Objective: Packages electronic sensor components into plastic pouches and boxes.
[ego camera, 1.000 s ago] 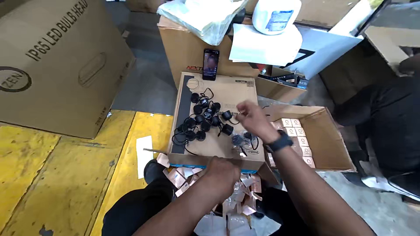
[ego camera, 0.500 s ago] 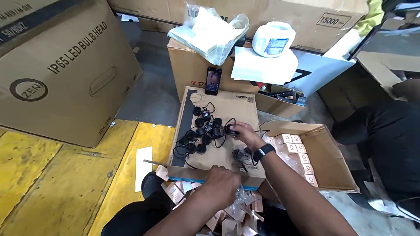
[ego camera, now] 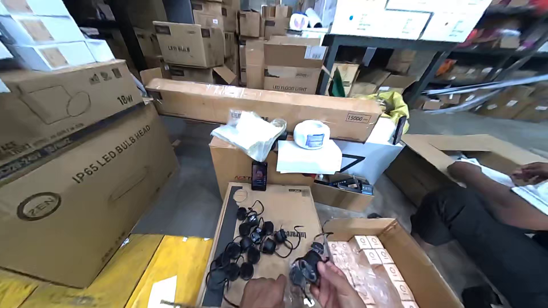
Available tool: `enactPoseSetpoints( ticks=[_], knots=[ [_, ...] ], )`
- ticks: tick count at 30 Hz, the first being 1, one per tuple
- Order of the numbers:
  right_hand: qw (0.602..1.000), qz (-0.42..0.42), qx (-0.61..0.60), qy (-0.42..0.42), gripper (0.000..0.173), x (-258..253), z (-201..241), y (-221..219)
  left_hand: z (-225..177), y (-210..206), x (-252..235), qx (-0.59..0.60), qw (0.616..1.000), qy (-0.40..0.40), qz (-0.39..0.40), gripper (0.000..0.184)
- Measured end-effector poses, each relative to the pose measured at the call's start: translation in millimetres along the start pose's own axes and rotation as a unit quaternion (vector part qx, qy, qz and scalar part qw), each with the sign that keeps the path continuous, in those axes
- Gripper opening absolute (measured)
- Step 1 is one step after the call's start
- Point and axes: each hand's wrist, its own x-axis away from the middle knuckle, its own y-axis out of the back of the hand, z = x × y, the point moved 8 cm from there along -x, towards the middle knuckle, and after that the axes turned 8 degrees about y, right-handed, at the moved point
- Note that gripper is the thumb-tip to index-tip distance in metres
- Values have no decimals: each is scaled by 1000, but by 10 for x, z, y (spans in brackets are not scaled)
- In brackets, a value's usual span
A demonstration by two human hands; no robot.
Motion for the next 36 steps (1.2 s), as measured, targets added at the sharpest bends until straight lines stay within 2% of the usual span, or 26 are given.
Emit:
enactPoseSetpoints(
  ticks=[2,5,8,11,13,15,17,20,22,24,26,31,33,36],
  knots=[
    [1000,-2,-25,-8,33,36,-94,-5,-3,-27,-17,-10,1000,16,3,31],
    [998,11,-67,1,36,93,-98,-57,-17,-4,-37,-3,999,28,-39,30],
    [993,62,-97,4,42,64,-200,-171,-5,47,-52,9,997,29,-70,29],
    [993,41,-103,-38,25,-24,-436,-171,87,4,-157,45,995,26,-81,35],
    [989,28,-135,-52,23,-103,-517,-165,160,-11,-244,50,994,18,-98,40],
    [986,24,-156,-49,30,-93,-500,-161,185,19,-231,45,993,32,-100,35],
    [987,29,-150,-51,46,-35,-448,-126,200,27,-186,36,995,41,-78,34],
    [987,22,-139,-72,42,61,-383,-70,211,24,-120,26,997,50,-52,36],
    [983,32,-155,-91,38,89,-357,-82,195,71,-80,29,994,41,-92,33],
    [978,48,-172,-104,42,93,-337,-124,164,148,-44,39,985,24,-169,29],
    [975,53,-186,-108,43,106,-330,-143,138,192,-21,59,979,27,-193,31],
    [979,65,-189,-42,41,19,-177,-119,148,264,-35,70,963,3,-260,32],
    [989,83,-123,12,43,7,-60,-122,156,269,-33,69,959,-9,-276,30],
    [992,107,19,70,44,49,6,-166,143,243,-26,92,964,-28,-248,28]
  ],
)
